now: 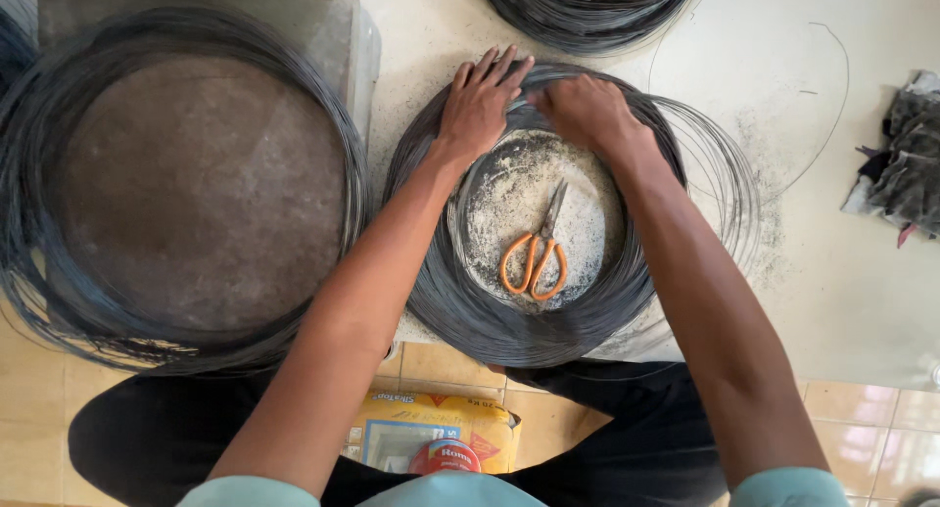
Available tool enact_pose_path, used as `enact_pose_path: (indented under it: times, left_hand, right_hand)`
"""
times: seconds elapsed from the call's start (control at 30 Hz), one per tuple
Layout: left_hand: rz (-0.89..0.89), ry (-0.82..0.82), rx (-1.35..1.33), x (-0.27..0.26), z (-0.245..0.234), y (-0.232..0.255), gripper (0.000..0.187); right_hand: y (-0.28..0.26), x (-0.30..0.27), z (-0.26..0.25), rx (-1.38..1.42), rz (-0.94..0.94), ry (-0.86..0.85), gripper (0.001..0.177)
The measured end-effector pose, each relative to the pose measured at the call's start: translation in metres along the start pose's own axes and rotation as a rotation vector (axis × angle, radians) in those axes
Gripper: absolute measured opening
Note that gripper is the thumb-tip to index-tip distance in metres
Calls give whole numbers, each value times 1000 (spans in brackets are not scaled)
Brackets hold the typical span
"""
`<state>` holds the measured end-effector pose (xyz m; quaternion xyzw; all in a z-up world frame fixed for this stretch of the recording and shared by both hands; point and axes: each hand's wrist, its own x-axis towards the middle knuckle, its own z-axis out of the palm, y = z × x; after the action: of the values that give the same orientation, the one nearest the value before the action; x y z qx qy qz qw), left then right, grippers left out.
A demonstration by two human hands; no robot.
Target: The person coils a long black wire into a circular bundle on a white table. They repeatedly wrap the wire around the existing coil, using both hands to guide and tighten it. A pair of orange-handled scissors rests on the table nearby.
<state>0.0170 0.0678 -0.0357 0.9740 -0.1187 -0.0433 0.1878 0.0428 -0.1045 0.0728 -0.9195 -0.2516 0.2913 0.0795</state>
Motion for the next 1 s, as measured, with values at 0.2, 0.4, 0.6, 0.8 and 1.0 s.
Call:
enact_pose_path:
  times: [0.2, 0.4, 0.6, 0.8, 1.0]
  left_hand:
    - [41, -64, 31, -2, -15, 3, 61]
    - [9, -16, -14, -2, -9, 4, 66]
    - [-14, -149, -265, 14, -16, -7, 48]
    - [-81, 265, -674, -40, -70, 36, 89]
    - [-412, -113, -1060, -103, -134, 67, 125]
  right_hand:
    - [-8, 30, 27, 21, 114, 162, 42]
    - [12, 33, 47, -17, 60, 319, 35]
    - [-2, -10, 25, -78, 8, 419, 40]
    - [-12, -46, -12, -5, -112, 403, 33]
    - [-20, -55, -14, -44, -79, 473, 48]
